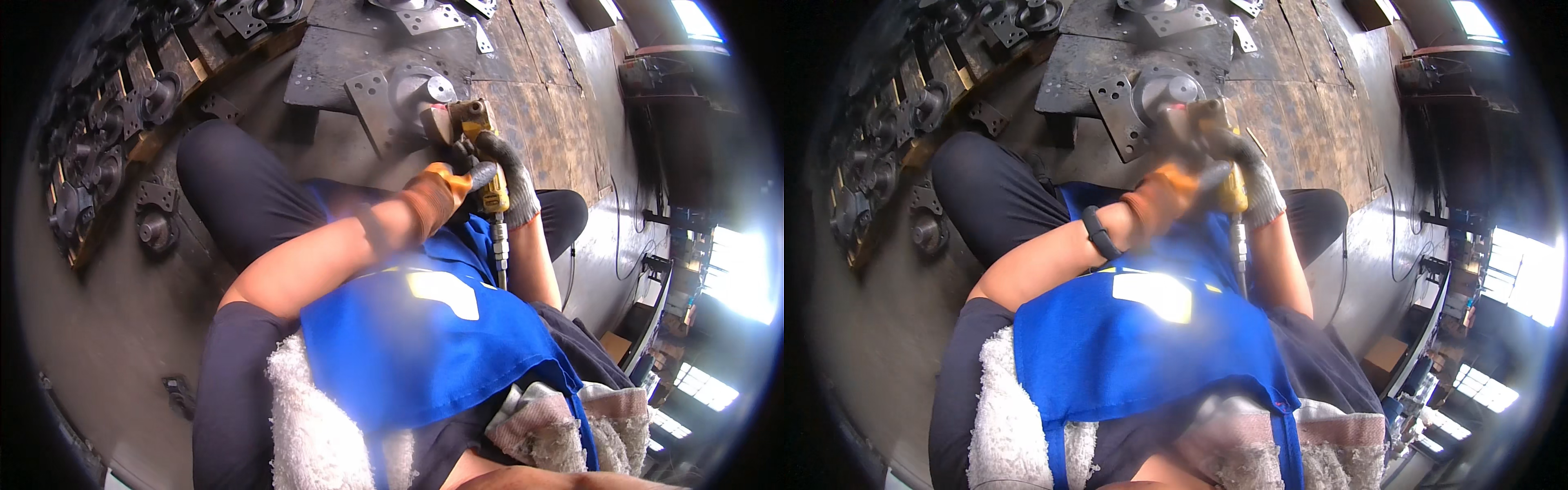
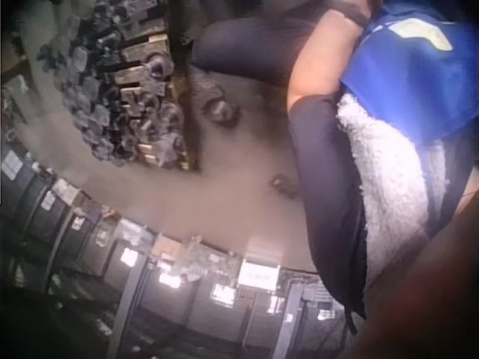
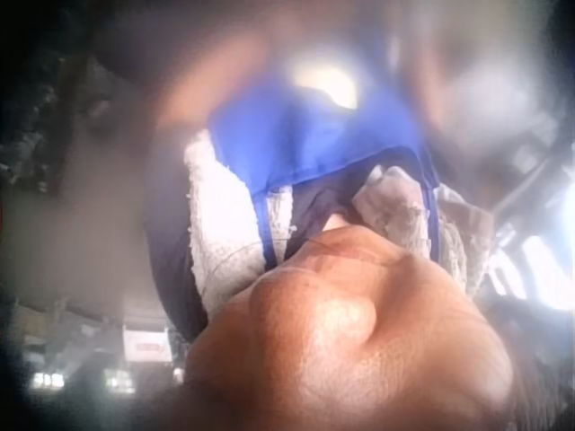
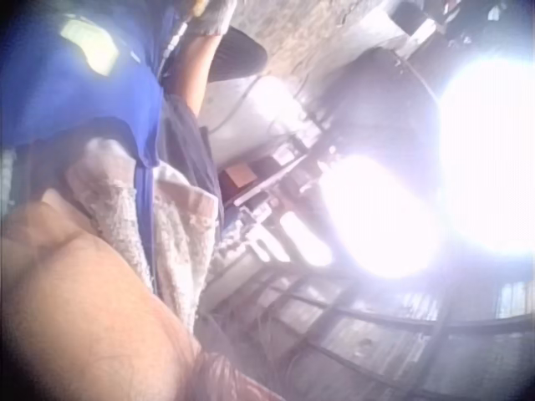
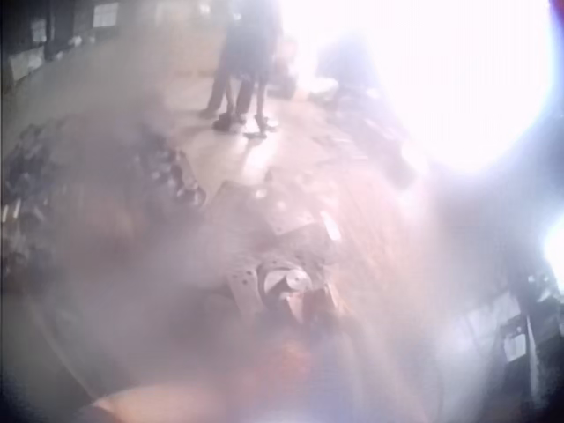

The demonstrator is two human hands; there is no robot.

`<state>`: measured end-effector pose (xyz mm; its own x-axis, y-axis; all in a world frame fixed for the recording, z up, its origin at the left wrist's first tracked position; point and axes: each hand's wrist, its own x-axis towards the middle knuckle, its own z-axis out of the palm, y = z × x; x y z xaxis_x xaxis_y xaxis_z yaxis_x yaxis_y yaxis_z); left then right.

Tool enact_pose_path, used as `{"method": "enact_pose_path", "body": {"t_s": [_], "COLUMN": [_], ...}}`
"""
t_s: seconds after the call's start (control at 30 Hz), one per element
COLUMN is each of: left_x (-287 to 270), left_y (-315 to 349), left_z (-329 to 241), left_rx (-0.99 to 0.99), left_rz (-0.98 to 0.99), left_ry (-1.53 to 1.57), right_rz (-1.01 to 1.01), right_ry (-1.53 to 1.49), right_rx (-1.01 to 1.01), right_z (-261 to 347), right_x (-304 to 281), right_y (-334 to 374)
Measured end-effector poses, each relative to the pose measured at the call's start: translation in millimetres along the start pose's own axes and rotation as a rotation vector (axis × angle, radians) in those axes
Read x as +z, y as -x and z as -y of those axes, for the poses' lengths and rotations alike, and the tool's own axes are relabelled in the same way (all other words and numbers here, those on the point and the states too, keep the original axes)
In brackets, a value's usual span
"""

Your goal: The person sits on the floor and uses a handheld angle grinder to smooth the surface of metal parts. They hold each part with a gloved hand and move the grinder across the surface, then place the finished part aside and pick up another.

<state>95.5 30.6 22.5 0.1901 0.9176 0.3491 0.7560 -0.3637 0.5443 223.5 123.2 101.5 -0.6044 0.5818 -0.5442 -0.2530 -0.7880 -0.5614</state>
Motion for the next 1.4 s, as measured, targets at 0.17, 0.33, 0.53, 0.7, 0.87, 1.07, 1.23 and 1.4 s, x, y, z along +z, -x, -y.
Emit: {"method": "enact_pose_path", "body": {"t_s": [0.17, 0.33, 0.53, 0.7, 0.87, 1.07, 1.23, 1.4], "left_x": [3.5, -36.7, -42.0, -61.4, -47.6, -39.5, -6.8, -6.4], "left_y": [-10.7, -5.3, -8.7, -6.1, -5.7, 17.7, 49.1, 19.8], "left_z": [-7.9, -16.7, -15.3, -19.7, -13.4, 19.2, 74.5, 86.0], "left_rx": [-0.505, -0.253, -0.386, -0.433, -0.532, -0.041, -0.900, -1.600], "left_rz": [0.154, 0.028, -0.027, -0.149, -0.099, -0.106, 0.271, 0.095], "left_ry": [0.534, 0.195, 0.454, 0.681, 0.738, 0.178, 0.616, 0.906], "right_rz": [-0.019, 0.061, 0.112, 0.159, -0.125, -0.118, 0.124, 0.156], "right_ry": [-0.065, -0.230, -0.311, -0.380, -0.206, -0.151, -0.344, -0.381], "right_rx": [0.004, 0.046, 0.154, 0.202, -0.018, -0.092, 0.095, 0.120], "right_z": [-7.9, -13.6, -10.8, -14.2, -20.9, -26.0, -7.8, 3.2], "right_x": [-11.6, 7.3, -4.5, -7.9, 17.2, 1.2, 6.1, 18.6], "right_y": [-5.4, 2.7, -5.0, -10.4, -1.9, -6.6, 20.4, 40.3]}}
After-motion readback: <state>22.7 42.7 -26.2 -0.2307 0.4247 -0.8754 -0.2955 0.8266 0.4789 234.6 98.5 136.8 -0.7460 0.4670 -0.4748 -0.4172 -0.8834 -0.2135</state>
